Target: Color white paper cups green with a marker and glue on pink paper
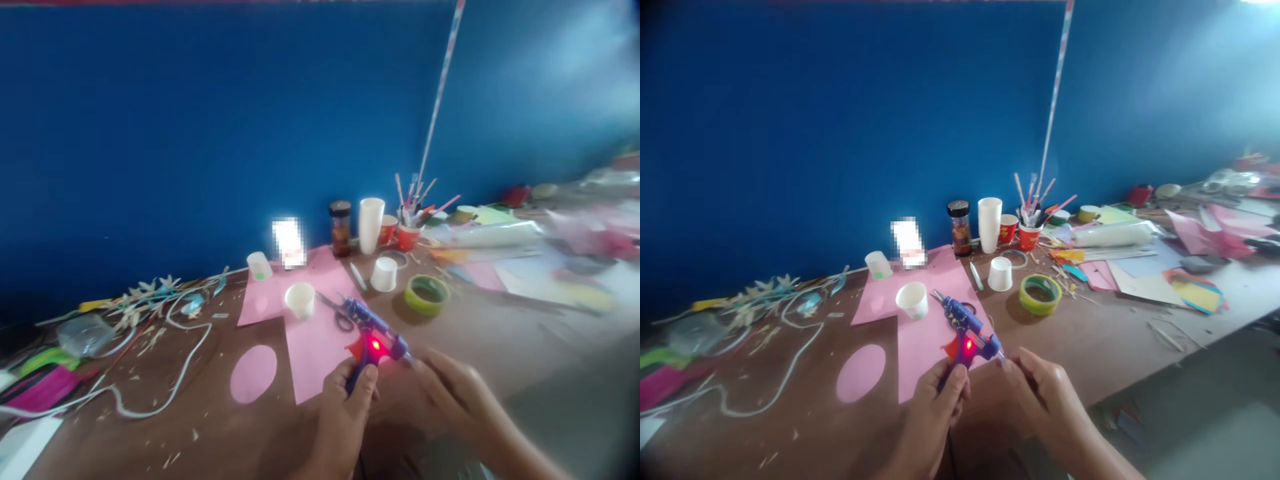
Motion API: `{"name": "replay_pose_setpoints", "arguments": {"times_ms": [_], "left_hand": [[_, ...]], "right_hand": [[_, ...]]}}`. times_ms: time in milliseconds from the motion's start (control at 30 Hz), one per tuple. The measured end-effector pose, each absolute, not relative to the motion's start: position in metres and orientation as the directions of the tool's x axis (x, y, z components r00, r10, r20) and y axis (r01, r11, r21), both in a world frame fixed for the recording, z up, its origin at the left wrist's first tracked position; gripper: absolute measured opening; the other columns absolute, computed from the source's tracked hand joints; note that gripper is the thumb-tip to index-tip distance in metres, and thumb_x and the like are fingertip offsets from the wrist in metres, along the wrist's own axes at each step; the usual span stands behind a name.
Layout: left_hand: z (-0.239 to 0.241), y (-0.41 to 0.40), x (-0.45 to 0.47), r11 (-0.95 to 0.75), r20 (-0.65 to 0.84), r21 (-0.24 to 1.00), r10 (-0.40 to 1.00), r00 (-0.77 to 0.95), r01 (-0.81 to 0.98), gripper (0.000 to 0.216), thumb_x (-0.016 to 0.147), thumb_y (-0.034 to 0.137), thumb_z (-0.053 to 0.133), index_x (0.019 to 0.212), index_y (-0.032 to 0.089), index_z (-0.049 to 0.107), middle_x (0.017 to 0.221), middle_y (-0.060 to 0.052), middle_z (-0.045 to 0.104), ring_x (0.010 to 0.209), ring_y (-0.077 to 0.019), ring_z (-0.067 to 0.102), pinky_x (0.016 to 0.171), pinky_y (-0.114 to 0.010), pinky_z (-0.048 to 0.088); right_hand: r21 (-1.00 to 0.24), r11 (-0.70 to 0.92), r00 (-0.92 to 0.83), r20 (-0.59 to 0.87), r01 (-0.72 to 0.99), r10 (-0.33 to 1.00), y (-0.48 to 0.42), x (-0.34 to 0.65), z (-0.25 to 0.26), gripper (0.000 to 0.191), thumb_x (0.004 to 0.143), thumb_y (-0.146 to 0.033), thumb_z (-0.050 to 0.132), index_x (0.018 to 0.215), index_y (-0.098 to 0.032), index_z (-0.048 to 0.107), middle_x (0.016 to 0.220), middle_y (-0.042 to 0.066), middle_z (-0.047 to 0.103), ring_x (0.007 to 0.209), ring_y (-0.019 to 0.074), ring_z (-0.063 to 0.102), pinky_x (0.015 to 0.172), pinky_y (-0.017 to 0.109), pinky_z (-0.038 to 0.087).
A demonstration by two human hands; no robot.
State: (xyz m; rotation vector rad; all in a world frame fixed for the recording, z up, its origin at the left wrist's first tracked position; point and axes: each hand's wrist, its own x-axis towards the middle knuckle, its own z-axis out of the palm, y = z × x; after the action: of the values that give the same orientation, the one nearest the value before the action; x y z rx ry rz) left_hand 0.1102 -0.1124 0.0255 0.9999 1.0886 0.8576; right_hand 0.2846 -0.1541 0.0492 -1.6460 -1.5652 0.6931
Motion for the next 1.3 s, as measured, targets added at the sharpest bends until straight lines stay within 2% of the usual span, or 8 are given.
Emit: {"name": "replay_pose_setpoints", "arguments": {"times_ms": [100, 267, 333, 467, 700, 900, 1067, 1300], "left_hand": [[0.023, -0.106, 0.129, 0.292, -0.272, 0.956, 0.916, 0.295, -0.025, 0.047, 0.073, 0.062, 0.064, 0.072, 0.015, 0.060, 0.060, 0.001, 0.052, 0.048, -0.0065, 0.036, 0.043, -0.021, 0.024], [0.024, -0.098, 0.156, 0.322, -0.305, 0.946, 0.867, 0.393, 0.025, 0.052, 0.074, 0.066, 0.060, 0.066, 0.015, 0.057, 0.051, 0.005, 0.040, 0.044, -0.0054, 0.030, 0.043, -0.021, 0.019], [0.026, -0.097, 0.165, 0.346, -0.324, 0.938, 0.847, 0.422, 0.026, 0.053, 0.074, 0.066, 0.060, 0.070, 0.013, 0.060, 0.054, 0.004, 0.045, 0.045, -0.0050, 0.031, 0.043, -0.020, 0.018], [0.025, -0.097, 0.174, 0.412, -0.371, 0.911, 0.819, 0.438, 0.003, 0.055, 0.072, 0.066, 0.063, 0.083, 0.012, 0.063, 0.065, 0.000, 0.056, 0.048, -0.0046, 0.034, 0.044, -0.019, 0.019], [0.016, -0.104, 0.168, 0.533, -0.467, 0.846, 0.767, 0.439, -0.031, 0.058, 0.067, 0.069, 0.065, 0.076, 0.012, 0.058, 0.056, 0.005, 0.045, 0.045, -0.0032, 0.031, 0.043, -0.019, 0.016], [0.011, -0.108, 0.165, 0.581, -0.482, 0.807, 0.748, 0.456, -0.100, 0.064, 0.066, 0.071, 0.064, 0.088, 0.011, 0.059, 0.066, -0.002, 0.059, 0.050, -0.0059, 0.044, 0.044, -0.020, 0.018], [0.003, -0.109, 0.163, 0.600, -0.458, 0.788, 0.723, 0.517, -0.140, 0.063, 0.070, 0.072, 0.060, 0.091, 0.013, 0.057, 0.057, 0.004, 0.051, 0.042, -0.0044, 0.037, 0.042, -0.021, 0.015], [0.004, -0.109, 0.162, 0.598, -0.460, 0.791, 0.723, 0.514, -0.133, 0.068, 0.068, 0.072, 0.062, 0.096, 0.010, 0.060, 0.058, 0.006, 0.046, 0.044, -0.0034, 0.032, 0.043, -0.021, 0.016]], "right_hand": [[-0.825, -0.026, 0.163, 0.081, 0.565, 0.983, -0.164, 0.299, 0.046, 0.043, 0.096, -0.047, 0.038, 0.063, -0.020, 0.046, 0.055, -0.004, 0.044, 0.050, 0.0102, 0.041, 0.047, 0.021, 0.035], [-0.822, -0.099, 0.205, 0.022, 0.561, 0.978, -0.173, 0.316, 0.044, 0.045, 0.096, -0.051, 0.035, 0.063, -0.021, 0.044, 0.055, -0.004, 0.047, 0.051, 0.0115, 0.044, 0.050, 0.023, 0.037], [-0.819, -0.120, 0.235, 0.019, 0.561, 0.972, -0.173, 0.321, 0.042, 0.046, 0.096, -0.051, 0.033, 0.062, -0.021, 0.043, 0.053, -0.003, 0.048, 0.051, 0.0120, 0.045, 0.051, 0.024, 0.038], [-0.817, -0.142, 0.222, -0.019, 0.558, 0.975, -0.174, 0.329, 0.040, 0.049, 0.098, -0.049, 0.030, 0.063, -0.020, 0.048, 0.055, -0.001, 0.054, 0.052, 0.0127, 0.050, 0.055, 0.025, 0.040], [-0.795, -0.124, 0.163, -0.032, 0.594, 0.986, -0.174, 0.332, 0.038, 0.050, 0.098, -0.049, 0.033, 0.066, -0.018, 0.055, 0.057, -0.002, 0.054, 0.054, 0.0119, 0.051, 0.055, 0.023, 0.041], [-0.777, -0.123, 0.175, -0.016, 0.617, 0.984, -0.168, 0.331, 0.038, 0.050, 0.094, -0.054, 0.038, 0.071, -0.018, 0.063, 0.059, 0.000, 0.059, 0.054, 0.0142, 0.053, 0.050, 0.023, 0.044], [-0.779, -0.099, 0.180, 0.018, 0.619, 0.983, -0.168, 0.332, 0.041, 0.050, 0.090, -0.059, 0.041, 0.070, -0.020, 0.066, 0.061, 0.002, 0.063, 0.055, 0.0165, 0.058, 0.050, 0.023, 0.048], [-0.800, -0.135, 0.222, -0.003, 0.585, 0.975, -0.167, 0.328, 0.039, 0.055, 0.089, -0.064, 0.040, 0.073, -0.019, 0.068, 0.057, 0.002, 0.062, 0.050, 0.0154, 0.055, 0.046, 0.023, 0.048]]}}
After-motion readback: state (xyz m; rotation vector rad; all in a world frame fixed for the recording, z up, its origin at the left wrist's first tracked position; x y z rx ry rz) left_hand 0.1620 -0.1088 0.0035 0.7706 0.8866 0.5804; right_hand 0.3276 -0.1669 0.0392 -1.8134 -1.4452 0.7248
